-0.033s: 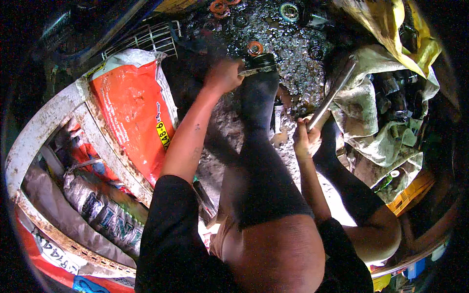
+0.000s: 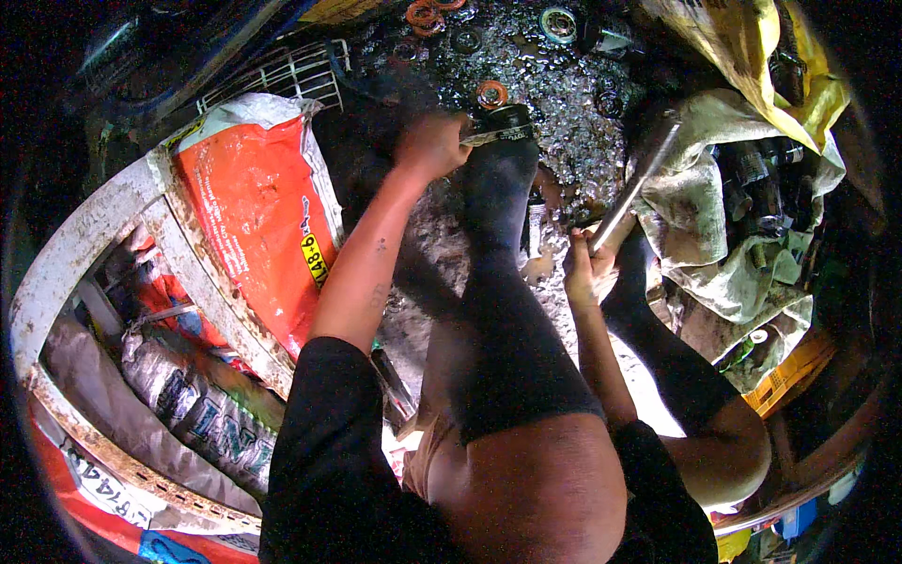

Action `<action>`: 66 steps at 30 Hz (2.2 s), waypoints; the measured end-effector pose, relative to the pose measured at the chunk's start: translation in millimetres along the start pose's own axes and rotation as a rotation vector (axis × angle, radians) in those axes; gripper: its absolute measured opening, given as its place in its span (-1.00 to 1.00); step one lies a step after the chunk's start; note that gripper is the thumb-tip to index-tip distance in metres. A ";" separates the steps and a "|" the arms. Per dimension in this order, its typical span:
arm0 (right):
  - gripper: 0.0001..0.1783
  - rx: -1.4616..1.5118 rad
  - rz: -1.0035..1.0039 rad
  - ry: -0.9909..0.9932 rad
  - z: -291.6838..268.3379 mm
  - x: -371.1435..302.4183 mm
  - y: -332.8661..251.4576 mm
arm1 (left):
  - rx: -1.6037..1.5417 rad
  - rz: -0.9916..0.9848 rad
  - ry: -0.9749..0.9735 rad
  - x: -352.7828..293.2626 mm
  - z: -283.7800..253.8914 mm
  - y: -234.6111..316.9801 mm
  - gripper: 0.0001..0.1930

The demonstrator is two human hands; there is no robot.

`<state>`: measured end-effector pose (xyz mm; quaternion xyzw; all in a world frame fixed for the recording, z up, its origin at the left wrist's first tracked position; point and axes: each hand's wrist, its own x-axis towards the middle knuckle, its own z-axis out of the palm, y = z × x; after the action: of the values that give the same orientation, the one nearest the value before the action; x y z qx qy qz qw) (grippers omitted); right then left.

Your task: The person sits on the floor and uses a hammer and a metal rod to strike and separate components of a mechanical part. They then inspect the separated parts by hand, turning them over and examining the interior before placing them aside.

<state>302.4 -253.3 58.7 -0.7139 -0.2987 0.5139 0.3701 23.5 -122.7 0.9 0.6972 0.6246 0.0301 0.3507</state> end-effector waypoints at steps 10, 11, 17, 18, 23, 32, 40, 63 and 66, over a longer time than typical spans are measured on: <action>-0.68 -0.149 0.153 -0.108 5.7 -10.2 -9.3 | 0.103 0.028 0.158 18.0 21.1 -7.0 -0.73; -0.70 -0.171 0.204 -0.107 8.0 -9.0 -15.7 | 0.111 0.014 0.123 20.3 19.0 -3.6 -0.71; -0.65 -0.234 0.216 -0.113 0.9 -4.8 -0.2 | 0.155 0.002 0.017 27.5 -1.3 4.3 -0.65; -0.65 -0.237 0.221 -0.109 4.2 -6.3 -6.5 | 0.151 -0.002 0.011 26.8 -2.9 5.2 -0.64; -0.66 -0.230 0.190 -0.108 -0.2 -4.5 11.4 | 0.130 0.041 0.020 26.8 -5.4 2.8 -0.59; -0.68 -0.188 0.194 -0.131 1.2 -4.6 16.8 | 0.156 -0.035 0.021 27.9 5.5 10.7 -0.73; -0.67 -0.314 0.142 -0.059 14.3 -16.2 24.8 | 0.076 -0.040 0.109 26.1 13.3 -1.2 -0.75; -0.61 -0.222 -0.116 -0.134 23.3 -26.1 -15.6 | 0.042 -0.149 0.002 28.0 3.9 14.6 -0.74; -0.49 -0.238 -0.538 -0.156 33.5 -21.1 -63.3 | 0.052 -0.145 -0.035 29.6 6.6 10.3 -0.71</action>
<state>261.4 -228.2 115.8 -0.6061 -0.5626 0.4119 0.3825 41.9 -99.0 -10.4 0.6595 0.6677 -0.0238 0.3445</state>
